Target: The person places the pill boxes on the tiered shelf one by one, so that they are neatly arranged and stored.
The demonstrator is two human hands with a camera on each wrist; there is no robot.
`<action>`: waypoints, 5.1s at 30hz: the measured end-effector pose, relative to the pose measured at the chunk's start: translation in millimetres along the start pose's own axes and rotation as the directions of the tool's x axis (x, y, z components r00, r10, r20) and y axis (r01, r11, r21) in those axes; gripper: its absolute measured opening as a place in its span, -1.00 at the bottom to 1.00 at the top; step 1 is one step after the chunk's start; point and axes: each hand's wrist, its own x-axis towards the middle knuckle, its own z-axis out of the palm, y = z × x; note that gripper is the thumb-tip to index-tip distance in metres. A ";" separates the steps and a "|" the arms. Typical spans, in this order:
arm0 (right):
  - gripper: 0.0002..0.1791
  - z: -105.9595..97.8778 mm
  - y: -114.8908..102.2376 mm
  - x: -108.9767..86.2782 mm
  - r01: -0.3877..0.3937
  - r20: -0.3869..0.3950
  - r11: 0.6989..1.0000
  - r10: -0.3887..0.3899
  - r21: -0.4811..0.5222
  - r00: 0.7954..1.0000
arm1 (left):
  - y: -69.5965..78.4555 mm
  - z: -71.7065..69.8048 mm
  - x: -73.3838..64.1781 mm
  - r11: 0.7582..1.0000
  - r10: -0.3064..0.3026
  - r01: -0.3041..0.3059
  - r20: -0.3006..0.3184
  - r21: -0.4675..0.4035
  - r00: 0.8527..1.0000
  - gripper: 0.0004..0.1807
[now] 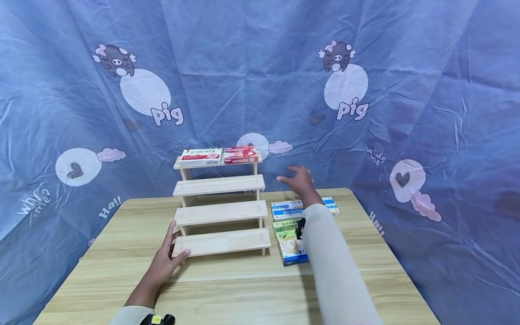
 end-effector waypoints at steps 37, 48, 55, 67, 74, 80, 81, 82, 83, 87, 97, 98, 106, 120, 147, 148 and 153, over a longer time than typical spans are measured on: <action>-0.04 -53.5 109.6 -30.5 -0.265 0.118 0.952 0.249 0.152 0.961 | -3.9 -0.3 3.6 1.000 -0.008 0.008 0.009 0.015 1.000 0.18; 0.01 -67.2 138.8 -44.2 -0.247 0.193 0.966 0.229 0.077 0.954 | -2.7 -0.4 2.7 1.000 -0.017 0.017 0.008 0.005 1.000 0.19; 0.09 -67.3 154.9 -49.1 -0.158 0.224 0.987 0.161 -0.032 0.961 | -1.7 -0.7 2.0 1.000 -0.014 0.014 0.008 0.009 1.000 0.18; 0.10 -70.8 173.4 -49.3 -0.147 0.285 0.987 0.159 -0.062 0.945 | -3.9 -1.1 0.7 1.000 -0.011 0.011 -0.001 0.010 1.000 0.19; 0.19 -68.6 173.3 -49.6 -0.144 0.315 0.989 0.149 -0.040 0.937 | -2.8 -0.1 1.6 1.000 -0.009 0.009 -0.002 0.007 1.000 0.19; 0.21 -63.9 178.3 -49.1 -0.150 0.315 0.989 0.137 0.015 0.939 | -1.3 0.3 2.2 1.000 -0.011 0.012 -0.007 0.014 1.000 0.19; 0.21 -63.6 180.1 -49.0 -0.142 0.317 0.990 0.128 0.019 0.940 | -1.3 0.5 2.3 1.000 -0.010 0.010 -0.007 0.015 1.000 0.19; 0.20 -63.3 181.7 -49.0 -0.134 0.312 0.991 0.121 0.022 0.942 | -1.9 0.7 2.7 1.000 -0.008 0.008 -0.007 0.017 1.000 0.19; 0.19 -63.1 183.1 -49.1 -0.127 0.312 0.991 0.112 0.028 0.943 | -2.4 0.8 3.1 1.000 -0.008 0.008 -0.004 0.018 1.000 0.19; 0.18 -61.2 187.3 -49.1 -0.110 0.308 0.992 0.084 0.068 0.948 | -3.5 0.5 3.4 1.000 -0.012 0.012 -0.001 0.014 1.000 0.19; 0.14 -53.6 189.8 -49.2 -0.123 0.265 0.992 0.113 0.021 0.957 | -4.7 1.4 3.2 1.000 0.007 -0.007 -0.002 0.007 1.000 0.19; 0.13 -53.1 190.1 -49.4 -0.125 0.262 0.992 0.113 0.026 0.958 | -5.0 1.4 3.3 1.000 0.010 -0.010 -0.003 0.007 1.000 0.19; 0.06 -48.2 195.0 -49.0 -0.123 0.234 0.992 0.110 0.040 0.966 | -5.6 0.6 3.5 1.000 0.011 -0.011 0.000 0.004 1.000 0.19; -0.08 -43.6 195.9 -48.3 -0.135 0.174 0.990 0.127 0.034 0.977 | -4.3 0.8 3.9 1.000 -0.008 0.008 0.003 -0.014 1.000 0.19; -0.28 -39.8 209.0 -55.6 -0.169 0.044 0.983 0.166 0.074 0.985 | -5.7 0.9 3.7 1.000 -0.011 0.011 -0.001 -0.011 1.000 0.19; -0.28 -39.7 209.3 -55.9 -0.169 0.038 0.983 0.166 0.076 0.985 | -5.5 1.0 3.8 1.000 -0.010 0.010 -0.001 -0.010 1.000 0.18; -0.30 -39.1 207.3 -58.1 -0.168 0.008 0.979 0.169 0.111 0.986 | -4.9 1.1 4.2 1.000 -0.006 0.006 0.001 -0.011 1.000 0.18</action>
